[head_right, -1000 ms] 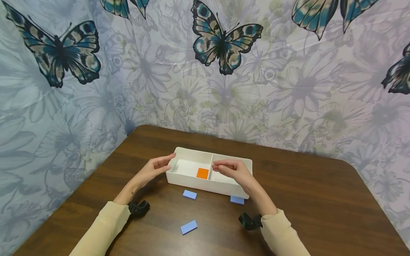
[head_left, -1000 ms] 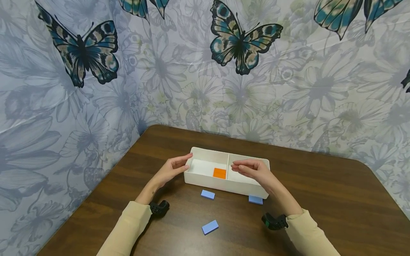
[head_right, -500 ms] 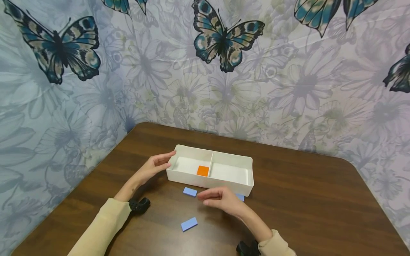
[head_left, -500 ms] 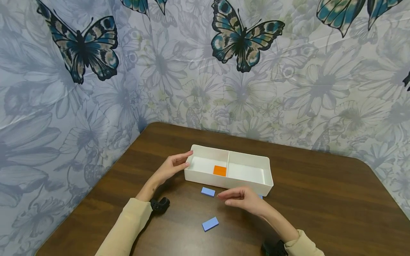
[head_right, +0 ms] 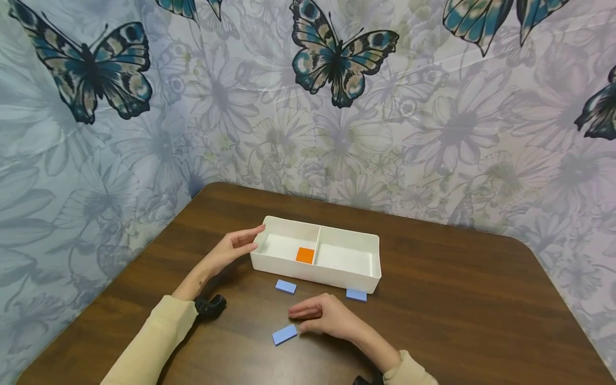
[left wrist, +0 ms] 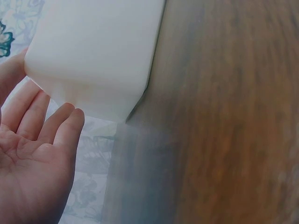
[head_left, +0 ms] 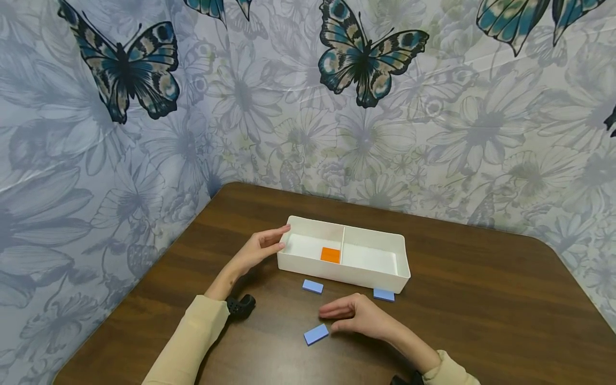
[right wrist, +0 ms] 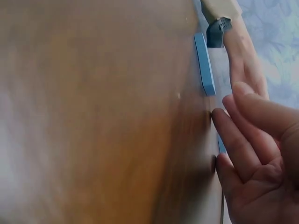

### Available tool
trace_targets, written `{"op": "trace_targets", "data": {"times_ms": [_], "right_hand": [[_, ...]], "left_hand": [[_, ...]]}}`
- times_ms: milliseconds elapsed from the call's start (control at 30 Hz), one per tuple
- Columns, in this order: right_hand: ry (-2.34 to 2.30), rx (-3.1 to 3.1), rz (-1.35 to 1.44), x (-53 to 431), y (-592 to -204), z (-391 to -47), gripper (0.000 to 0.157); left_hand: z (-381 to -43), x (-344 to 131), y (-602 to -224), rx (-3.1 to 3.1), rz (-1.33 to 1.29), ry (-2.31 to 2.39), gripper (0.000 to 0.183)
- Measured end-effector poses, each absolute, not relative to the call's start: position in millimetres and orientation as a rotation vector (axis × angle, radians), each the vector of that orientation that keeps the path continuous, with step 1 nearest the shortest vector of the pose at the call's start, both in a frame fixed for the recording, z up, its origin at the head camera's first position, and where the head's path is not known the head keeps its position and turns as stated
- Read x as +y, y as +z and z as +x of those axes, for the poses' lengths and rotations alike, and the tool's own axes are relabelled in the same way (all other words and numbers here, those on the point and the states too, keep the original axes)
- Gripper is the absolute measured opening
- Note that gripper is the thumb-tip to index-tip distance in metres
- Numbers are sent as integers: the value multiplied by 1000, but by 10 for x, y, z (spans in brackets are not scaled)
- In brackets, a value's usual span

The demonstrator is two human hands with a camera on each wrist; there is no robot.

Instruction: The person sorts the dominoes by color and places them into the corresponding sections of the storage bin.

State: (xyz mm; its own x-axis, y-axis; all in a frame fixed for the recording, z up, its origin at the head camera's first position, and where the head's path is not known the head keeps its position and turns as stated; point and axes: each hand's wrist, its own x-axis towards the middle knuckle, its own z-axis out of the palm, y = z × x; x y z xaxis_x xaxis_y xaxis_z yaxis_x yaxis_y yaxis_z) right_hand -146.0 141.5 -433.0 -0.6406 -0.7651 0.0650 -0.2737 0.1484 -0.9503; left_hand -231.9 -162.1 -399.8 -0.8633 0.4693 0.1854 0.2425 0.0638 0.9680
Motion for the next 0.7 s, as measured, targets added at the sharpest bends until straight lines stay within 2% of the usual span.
{"op": "trace_targets", "data": {"times_ms": [700], "right_hand": [[-1150, 2325, -1349, 1288, -4324, -1391, 29]], "left_hand": [[-2346, -1627, -4024, 2150, 728, 1903, 47]]}}
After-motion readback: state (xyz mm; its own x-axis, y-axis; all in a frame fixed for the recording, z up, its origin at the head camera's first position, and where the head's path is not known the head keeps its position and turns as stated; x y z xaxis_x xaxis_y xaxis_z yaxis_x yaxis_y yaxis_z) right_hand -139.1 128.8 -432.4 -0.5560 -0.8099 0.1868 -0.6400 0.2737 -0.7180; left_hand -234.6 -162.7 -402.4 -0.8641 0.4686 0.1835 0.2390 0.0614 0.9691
